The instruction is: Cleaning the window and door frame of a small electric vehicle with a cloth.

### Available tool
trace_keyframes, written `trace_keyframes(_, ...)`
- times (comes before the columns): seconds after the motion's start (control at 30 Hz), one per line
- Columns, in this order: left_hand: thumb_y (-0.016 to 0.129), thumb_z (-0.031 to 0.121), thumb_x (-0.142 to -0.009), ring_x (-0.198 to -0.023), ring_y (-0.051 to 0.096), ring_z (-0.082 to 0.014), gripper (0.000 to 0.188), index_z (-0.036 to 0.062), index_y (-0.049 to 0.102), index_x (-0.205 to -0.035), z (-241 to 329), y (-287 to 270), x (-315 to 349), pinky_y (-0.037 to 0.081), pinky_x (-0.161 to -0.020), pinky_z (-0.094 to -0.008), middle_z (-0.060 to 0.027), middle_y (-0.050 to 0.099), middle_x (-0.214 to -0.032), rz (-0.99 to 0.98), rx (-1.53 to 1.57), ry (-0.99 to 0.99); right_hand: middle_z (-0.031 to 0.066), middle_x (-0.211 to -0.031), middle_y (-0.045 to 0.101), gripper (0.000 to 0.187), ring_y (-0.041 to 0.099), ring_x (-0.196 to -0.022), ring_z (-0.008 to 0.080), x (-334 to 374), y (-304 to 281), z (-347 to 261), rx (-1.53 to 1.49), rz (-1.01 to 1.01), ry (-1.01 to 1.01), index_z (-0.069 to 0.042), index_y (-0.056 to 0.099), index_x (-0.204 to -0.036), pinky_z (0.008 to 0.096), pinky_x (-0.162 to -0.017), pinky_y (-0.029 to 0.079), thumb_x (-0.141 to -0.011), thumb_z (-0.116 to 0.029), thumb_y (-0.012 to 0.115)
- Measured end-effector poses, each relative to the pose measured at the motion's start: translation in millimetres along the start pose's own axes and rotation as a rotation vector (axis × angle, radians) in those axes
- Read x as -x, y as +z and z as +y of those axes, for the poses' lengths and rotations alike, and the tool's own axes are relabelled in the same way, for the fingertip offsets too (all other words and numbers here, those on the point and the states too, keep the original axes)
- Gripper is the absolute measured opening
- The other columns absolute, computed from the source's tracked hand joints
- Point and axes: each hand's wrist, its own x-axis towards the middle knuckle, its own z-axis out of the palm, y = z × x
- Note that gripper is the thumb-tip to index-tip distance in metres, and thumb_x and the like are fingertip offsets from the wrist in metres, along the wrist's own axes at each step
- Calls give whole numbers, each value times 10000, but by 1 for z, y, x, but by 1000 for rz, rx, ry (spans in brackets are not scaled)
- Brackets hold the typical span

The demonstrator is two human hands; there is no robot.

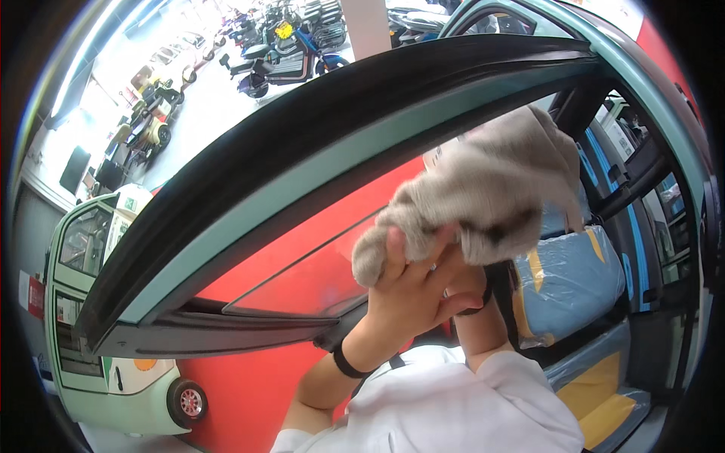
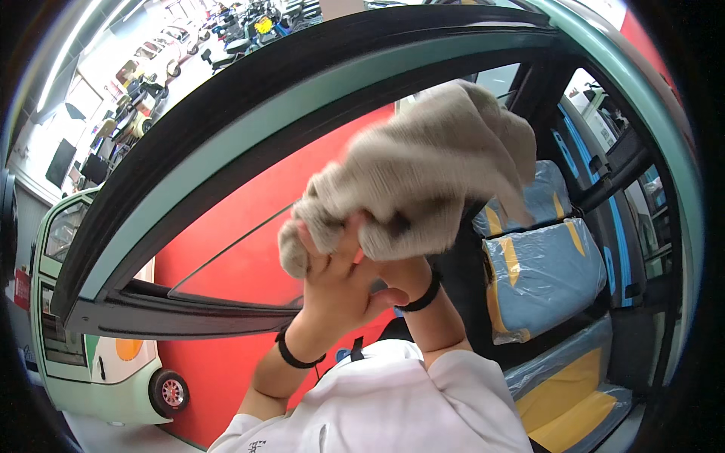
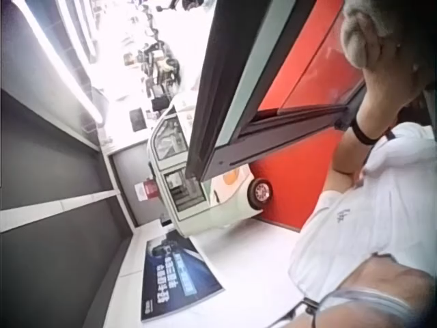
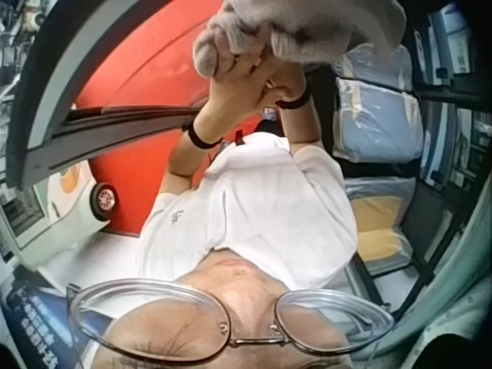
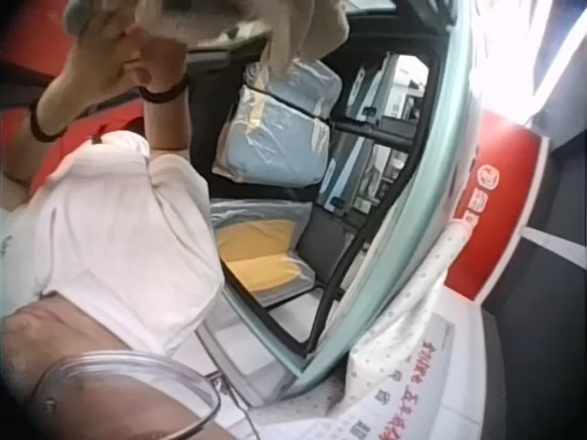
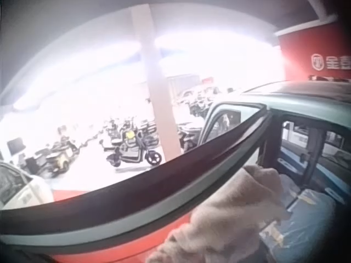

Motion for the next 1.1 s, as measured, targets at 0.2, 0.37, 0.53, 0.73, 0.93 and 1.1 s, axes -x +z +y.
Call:
trace_keyframes(0.2,635,662,-894,-1519,157,-523,563,202,731,-1204,-26,63,138,146,-1244,-609,-62,502,-1519,-140,-116,-64,144,-1366,588,459,578,-1244,337,36,26,-30,-61,-37,32,-83,580,-1369,435,-1034,469,-1017,-378,575)
trace_keyframes(0.37,655,577,-919,-1504,210,-534,451,204,728,-1162,-45,91,272,266,-1197,-615,-68,543,-1466,-494,12,-340,144,-1365,590,458,580,-1241,337,58,48,-65,-119,-38,57,-84,584,-1366,435,-1031,471,-1016,-379,575)
trace_keyframes(0.53,663,485,-932,-1494,230,-562,429,136,684,-1180,-48,58,292,333,-1153,-643,-114,483,-1541,-723,144,-511,143,-1364,591,457,583,-1238,337,77,68,-93,-184,-74,41,-85,588,-1363,435,-1028,473,-1015,-381,574)
trace_keyframes(0.73,668,445,-929,-1469,264,-589,587,47,606,-1356,-49,-3,236,273,-1173,-671,-263,341,-1611,-355,187,-315,143,-1363,593,456,586,-1235,338,92,74,-123,-263,-162,-28,-87,592,-1359,436,-1025,476,-1013,-383,574)
trace_keyframes(0.93,617,506,-982,-1407,377,-549,758,67,410,-1564,-55,-61,168,317,-1153,-614,-281,384,-1567,59,328,-41,143,-1361,595,455,589,-1231,338,65,67,-119,-289,-227,-77,-88,596,-1356,436,-1021,479,-1011,-385,573)
trace_keyframes(1.1,621,411,-974,-1352,450,-518,630,75,496,-1492,-55,-54,175,367,-1117,-594,-283,428,-1526,260,393,4,150,-1333,618,402,609,-1191,350,73,53,-132,173,-341,-177,-99,619,-1336,461,-995,497,-1033,-351,540)
